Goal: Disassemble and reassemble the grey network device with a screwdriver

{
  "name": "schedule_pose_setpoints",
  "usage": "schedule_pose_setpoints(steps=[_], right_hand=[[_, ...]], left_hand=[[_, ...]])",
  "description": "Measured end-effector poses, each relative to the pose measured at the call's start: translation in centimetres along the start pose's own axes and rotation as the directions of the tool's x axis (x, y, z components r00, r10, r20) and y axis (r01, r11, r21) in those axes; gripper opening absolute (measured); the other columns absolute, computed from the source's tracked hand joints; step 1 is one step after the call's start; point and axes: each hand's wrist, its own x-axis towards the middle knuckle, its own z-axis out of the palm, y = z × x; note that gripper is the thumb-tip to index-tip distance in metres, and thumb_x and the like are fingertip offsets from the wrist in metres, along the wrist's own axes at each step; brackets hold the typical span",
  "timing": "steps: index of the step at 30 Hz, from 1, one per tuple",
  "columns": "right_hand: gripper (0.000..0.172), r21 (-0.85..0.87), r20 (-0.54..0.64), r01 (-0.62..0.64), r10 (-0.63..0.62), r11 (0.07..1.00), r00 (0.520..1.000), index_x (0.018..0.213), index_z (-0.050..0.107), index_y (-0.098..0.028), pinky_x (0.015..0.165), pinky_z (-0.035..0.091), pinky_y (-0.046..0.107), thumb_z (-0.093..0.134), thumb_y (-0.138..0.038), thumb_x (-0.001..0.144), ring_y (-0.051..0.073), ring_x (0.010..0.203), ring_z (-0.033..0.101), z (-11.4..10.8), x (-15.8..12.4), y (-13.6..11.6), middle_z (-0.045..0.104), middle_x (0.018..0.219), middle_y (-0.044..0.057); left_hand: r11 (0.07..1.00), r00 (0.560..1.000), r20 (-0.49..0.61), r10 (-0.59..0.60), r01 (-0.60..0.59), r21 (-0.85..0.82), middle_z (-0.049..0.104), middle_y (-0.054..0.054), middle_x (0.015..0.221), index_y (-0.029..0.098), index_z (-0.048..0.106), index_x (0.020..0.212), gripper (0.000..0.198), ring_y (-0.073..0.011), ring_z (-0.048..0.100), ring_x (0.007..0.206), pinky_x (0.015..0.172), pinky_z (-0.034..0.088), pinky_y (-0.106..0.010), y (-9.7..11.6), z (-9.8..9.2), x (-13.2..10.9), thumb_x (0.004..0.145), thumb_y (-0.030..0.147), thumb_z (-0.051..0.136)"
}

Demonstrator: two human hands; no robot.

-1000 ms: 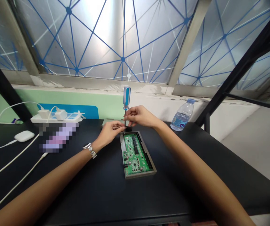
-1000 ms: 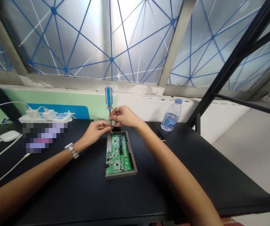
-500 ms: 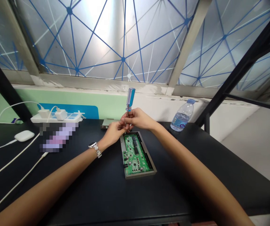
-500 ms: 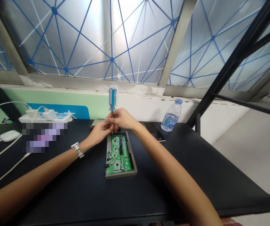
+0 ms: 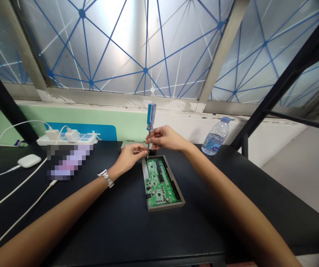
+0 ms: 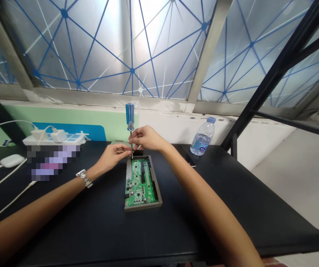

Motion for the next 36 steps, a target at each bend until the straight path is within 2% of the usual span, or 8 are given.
schedule_pose_setpoints(steps=[3,5,10,12,18,23,28,36], right_hand=[[0.009,0.042,0.033,-0.01,0.009,0.999,0.999,0.09,0.064,-0.011,0.053,0.054,0.021,0.064,-0.017,0.083,0.011,0.062,0.069,0.2,0.0,0.0,0.075,0.094,0.01],[0.011,0.055,0.046,-0.027,0.025,0.998,0.999,0.094,0.063,-0.011,0.054,0.055,0.021,0.063,-0.017,0.084,0.012,0.062,0.07,0.5,0.1,-0.1,0.074,0.098,0.011],[0.016,0.081,0.098,-0.014,0.006,0.997,0.995,0.092,0.064,-0.011,0.055,0.056,0.024,0.067,-0.024,0.084,0.014,0.06,0.068,1.4,0.4,0.3,0.071,0.074,0.005],[0.017,0.04,0.071,0.03,-0.032,0.999,0.997,0.088,0.065,-0.012,0.054,0.055,0.024,0.067,-0.029,0.084,0.014,0.057,0.067,1.6,0.5,0.7,0.069,0.067,0.003],[0.019,-0.09,-0.094,0.067,-0.075,0.994,0.993,0.074,0.063,-0.014,0.05,0.051,0.023,0.073,-0.03,0.078,0.014,0.057,0.067,0.8,0.6,1.4,0.066,0.063,0.002],[0.009,-0.022,-0.059,0.028,-0.029,0.999,0.998,0.077,0.064,-0.013,0.049,0.049,0.02,0.071,-0.019,0.077,0.012,0.055,0.066,0.2,0.3,0.4,0.067,0.062,0.002],[0.008,0.017,0.01,0.002,-0.002,1.0,1.0,0.086,0.065,-0.012,0.051,0.052,0.022,0.067,-0.015,0.079,0.012,0.059,0.068,0.5,0.0,-0.1,0.074,0.084,0.007],[0.012,-0.163,-0.094,0.053,-0.069,0.985,0.993,0.074,0.065,-0.013,0.048,0.053,0.023,0.07,-0.023,0.079,0.015,0.056,0.067,0.8,0.6,1.6,0.068,0.063,0.004]], left_hand=[[1.0,1.0,0.004,0.026,-0.026,0.018,0.074,-0.008,0.089,0.013,0.069,0.086,0.022,-0.0221,0.071,0.085,0.081,0.054,-0.033,0.1,0.1,0.1,0.081,0.035,0.073],[0.999,0.999,0.032,0.043,-0.043,0.006,0.074,-0.008,0.089,0.013,0.068,0.088,0.025,-0.0224,0.071,0.086,0.081,0.054,-0.033,0.0,0.4,0.2,0.083,0.037,0.071],[0.997,0.995,0.077,0.064,-0.06,-0.048,0.075,-0.011,0.092,0.012,0.067,0.086,0.031,-0.0233,0.07,0.088,0.084,0.053,-0.034,-0.2,1.4,0.8,0.085,0.043,0.068],[0.998,0.996,0.076,0.045,-0.042,-0.041,0.075,-0.012,0.088,0.011,0.068,0.084,0.033,-0.0235,0.07,0.085,0.082,0.054,-0.034,-0.1,1.7,0.8,0.085,0.045,0.067],[0.999,0.999,0.045,-0.006,0.008,-0.041,0.075,-0.011,0.086,0.012,0.069,0.086,0.028,-0.0236,0.072,0.083,0.081,0.055,-0.037,0.8,1.5,0.4,0.081,0.039,0.072],[1.0,1.0,0.024,-0.005,0.005,0.01,0.076,-0.01,0.09,0.013,0.07,0.09,0.024,-0.0228,0.073,0.085,0.081,0.056,-0.035,0.7,0.4,0.0,0.08,0.034,0.073],[0.999,1.0,0.004,0.01,-0.01,0.04,0.075,-0.008,0.089,0.014,0.07,0.086,0.021,-0.0218,0.072,0.084,0.082,0.055,-0.034,0.5,-0.1,-0.2,0.08,0.033,0.073],[0.996,0.999,-0.037,0.022,-0.019,0.085,0.074,-0.008,0.083,0.014,0.067,0.083,0.021,-0.0208,0.07,0.079,0.075,0.054,-0.032,0.8,0.3,-0.2,0.081,0.034,0.071]])
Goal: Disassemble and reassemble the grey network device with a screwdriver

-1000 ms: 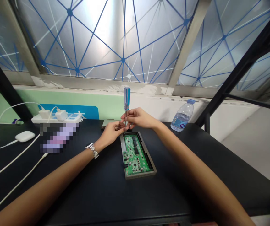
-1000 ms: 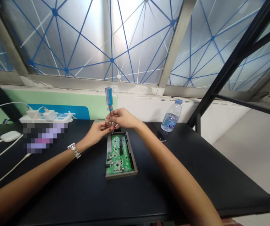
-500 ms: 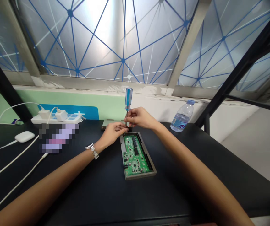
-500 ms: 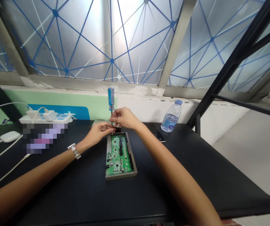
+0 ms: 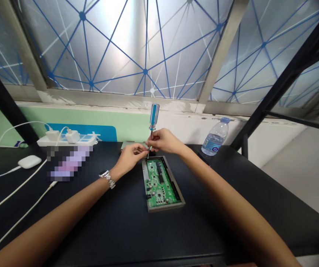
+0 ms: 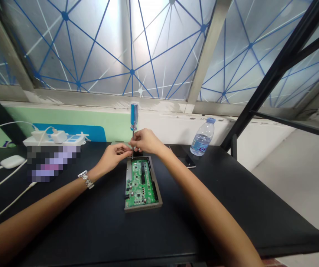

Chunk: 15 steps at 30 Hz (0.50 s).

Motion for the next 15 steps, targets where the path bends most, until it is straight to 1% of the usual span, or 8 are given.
schedule_pose_setpoints(steps=[2,4,8,10,12,15], right_hand=[[0.012,0.003,0.004,-0.001,0.001,1.0,1.0,0.075,0.065,-0.013,0.05,0.055,0.024,0.069,-0.024,0.08,0.015,0.058,0.068,-0.1,0.0,0.1,0.069,0.064,0.005],[0.012,0.026,0.012,-0.012,0.011,1.0,1.0,0.077,0.065,-0.013,0.053,0.056,0.024,0.067,-0.023,0.081,0.015,0.06,0.069,-0.3,0.0,-0.2,0.07,0.066,0.006],[0.013,0.122,-0.018,-0.024,0.026,0.992,0.999,0.081,0.062,-0.014,0.055,0.059,0.025,0.065,-0.026,0.085,0.015,0.062,0.07,-0.5,-0.5,-1.3,0.072,0.078,0.009],[0.017,0.18,-0.04,-0.019,0.027,0.983,0.999,0.085,0.058,-0.015,0.056,0.06,0.026,0.064,-0.031,0.087,0.015,0.062,0.07,-0.4,-1.5,-1.7,0.071,0.084,0.009],[0.022,0.272,-0.055,-0.031,0.048,0.962,0.997,0.089,0.053,-0.017,0.056,0.06,0.029,0.062,-0.037,0.089,0.016,0.062,0.07,0.1,-3.0,-1.8,0.069,0.085,0.007],[0.027,0.443,-0.097,-0.04,0.093,0.896,0.991,0.091,0.048,-0.02,0.061,0.061,0.033,0.059,-0.044,0.09,0.018,0.068,0.071,1.3,-5.7,-0.9,0.067,0.091,0.006]], left_hand=[[0.999,1.0,-0.008,0.002,-0.001,0.046,0.074,-0.007,0.083,0.014,0.068,0.085,0.021,-0.0205,0.07,0.078,0.074,0.054,-0.032,0.2,-0.4,-0.2,0.082,0.034,0.07],[0.991,1.0,-0.011,0.016,-0.015,0.131,0.074,-0.007,0.084,0.015,0.07,0.087,0.019,-0.0203,0.07,0.078,0.074,0.054,-0.032,0.7,-1.0,-0.7,0.083,0.035,0.069],[0.946,0.998,0.044,0.055,-0.066,0.316,0.075,-0.005,0.086,0.019,0.072,0.088,0.017,-0.0204,0.069,0.079,0.077,0.054,-0.033,1.9,-2.3,-2.3,0.085,0.035,0.066],[0.921,0.995,0.085,0.052,-0.08,0.382,0.075,-0.005,0.09,0.02,0.072,0.091,0.016,-0.0208,0.069,0.083,0.078,0.053,-0.033,2.3,-2.9,-3.3,0.086,0.034,0.065],[0.893,0.989,0.143,0.036,-0.096,0.44,0.075,-0.005,0.094,0.021,0.072,0.093,0.015,-0.0208,0.068,0.086,0.079,0.052,-0.033,2.6,-3.4,-4.2,0.084,0.032,0.066],[0.845,0.976,0.217,0.011,-0.125,0.52,0.074,-0.004,0.097,0.023,0.071,0.094,0.016,-0.021,0.068,0.087,0.08,0.051,-0.033,2.7,-3.9,-5.3,0.084,0.033,0.067]])
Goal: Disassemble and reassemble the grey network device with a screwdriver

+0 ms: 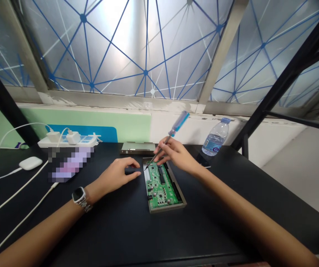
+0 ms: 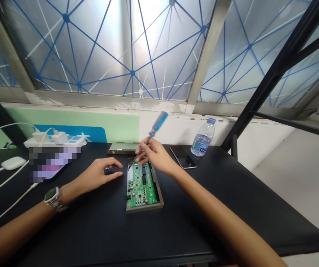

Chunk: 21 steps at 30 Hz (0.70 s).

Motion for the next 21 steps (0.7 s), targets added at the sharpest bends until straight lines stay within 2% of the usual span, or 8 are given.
schedule_pose_setpoints(steps=[4,7,10,15,21], right_hand=[[0.033,0.167,-0.127,0.027,-0.006,0.986,0.992,0.09,0.045,-0.022,0.07,0.06,0.035,0.072,-0.04,0.081,0.019,0.075,0.073,0.3,-2.5,2.5,0.067,0.092,0.005],[0.04,0.218,-0.208,0.06,-0.014,0.974,0.978,0.09,0.043,-0.024,0.071,0.059,0.037,0.078,-0.034,0.074,0.019,0.074,0.072,0.6,-3.0,3.8,0.068,0.09,0.002],[0.04,0.241,-0.254,0.08,-0.017,0.967,0.967,0.088,0.042,-0.024,0.07,0.058,0.036,0.078,-0.031,0.074,0.019,0.071,0.072,1.1,-3.0,4.2,0.068,0.087,0.001],[0.036,0.265,-0.282,0.095,-0.017,0.96,0.959,0.088,0.043,-0.025,0.071,0.058,0.036,0.077,-0.028,0.075,0.019,0.072,0.071,1.7,-3.3,4.0,0.068,0.087,0.001],[0.038,0.284,-0.25,0.086,-0.013,0.955,0.968,0.088,0.042,-0.025,0.071,0.058,0.035,0.077,-0.029,0.075,0.018,0.072,0.071,2.0,-3.5,4.3,0.068,0.088,0.0]], left_hand=[[0.998,0.999,0.019,0.041,-0.042,0.039,0.073,-0.004,0.097,0.024,0.071,0.095,0.015,-0.0211,0.067,0.088,0.081,0.05,-0.033,0.2,0.2,-0.5,0.085,0.032,0.066],[0.998,0.998,0.009,0.064,-0.064,0.016,0.073,-0.004,0.096,0.023,0.072,0.095,0.015,-0.0209,0.066,0.087,0.08,0.05,-0.032,0.5,0.5,-0.4,0.085,0.032,0.065],[0.999,0.999,-0.005,0.047,-0.047,0.003,0.073,-0.004,0.093,0.022,0.071,0.093,0.014,-0.02,0.066,0.085,0.077,0.05,-0.031,0.6,0.8,-0.3,0.084,0.031,0.065],[1.0,1.0,0.006,0.009,-0.008,-0.025,0.073,-0.004,0.09,0.022,0.071,0.091,0.013,-0.0185,0.066,0.081,0.075,0.05,-0.03,0.2,1.3,-0.4,0.087,0.03,0.062],[0.999,1.0,0.005,-0.003,0.003,-0.048,0.072,-0.003,0.086,0.021,0.069,0.087,0.013,-0.0174,0.066,0.077,0.072,0.05,-0.029,0.8,1.6,-0.5,0.089,0.028,0.059]])
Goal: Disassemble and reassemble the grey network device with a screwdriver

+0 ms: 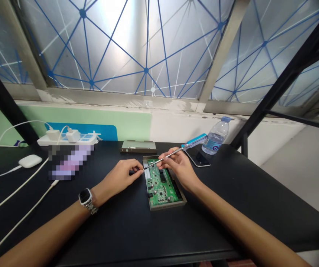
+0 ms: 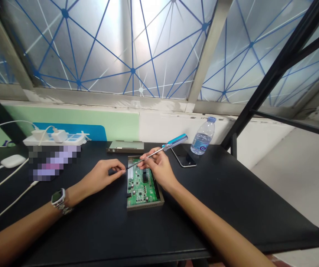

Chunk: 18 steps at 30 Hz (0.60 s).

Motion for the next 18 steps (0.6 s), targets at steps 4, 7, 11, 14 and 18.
schedule_pose_setpoints(steps=[4,7,11,14,18], right_hand=[[0.04,0.021,0.026,-0.006,0.006,1.0,1.0,0.088,0.039,-0.025,0.073,0.058,0.036,0.077,-0.028,0.076,0.018,0.073,0.072,0.1,-0.1,0.1,0.068,0.087,-0.001],[0.04,0.049,0.018,0.004,-0.005,0.999,1.0,0.088,0.038,-0.026,0.073,0.059,0.035,0.077,-0.026,0.078,0.019,0.074,0.073,0.0,-0.1,-0.2,0.069,0.087,-0.001],[0.037,0.1,-0.029,0.051,-0.048,0.994,0.998,0.088,0.04,-0.025,0.07,0.058,0.033,0.076,-0.023,0.078,0.019,0.072,0.073,-0.2,0.0,-0.7,0.072,0.087,0.0],[0.036,0.141,-0.078,0.058,-0.047,0.988,0.996,0.088,0.042,-0.024,0.067,0.059,0.032,0.077,-0.022,0.077,0.019,0.07,0.074,-0.3,0.1,-0.9,0.073,0.084,0.001],[0.038,0.205,-0.11,0.003,0.02,0.979,0.994,0.089,0.043,-0.023,0.067,0.059,0.031,0.078,-0.02,0.074,0.02,0.07,0.074,-0.2,0.2,-0.6,0.074,0.084,0.002]], left_hand=[[1.0,1.0,-0.019,0.024,-0.024,0.011,0.071,-0.003,0.087,0.02,0.068,0.087,0.012,-0.0176,0.065,0.078,0.074,0.05,-0.031,0.1,0.4,-0.1,0.09,0.026,0.058],[1.0,0.998,-0.055,0.016,-0.017,-0.01,0.071,-0.003,0.089,0.02,0.068,0.089,0.011,-0.0172,0.065,0.079,0.076,0.05,-0.03,0.3,0.7,0.1,0.09,0.026,0.059],[0.997,0.991,-0.126,-0.035,0.026,-0.073,0.072,-0.002,0.088,0.02,0.068,0.095,0.013,-0.017,0.067,0.077,0.07,0.051,-0.029,1.1,0.4,0.3,0.088,0.03,0.063],[0.99,0.987,-0.152,-0.058,0.037,-0.138,0.072,-0.002,0.087,0.02,0.067,0.097,0.013,-0.0162,0.067,0.076,0.069,0.051,-0.028,1.6,0.0,0.3,0.089,0.029,0.062],[0.974,0.989,-0.144,-0.042,0.009,-0.226,0.07,-0.002,0.082,0.018,0.065,0.092,0.011,-0.0155,0.066,0.074,0.071,0.051,-0.029,1.6,-0.1,0.2,0.09,0.027,0.059]])
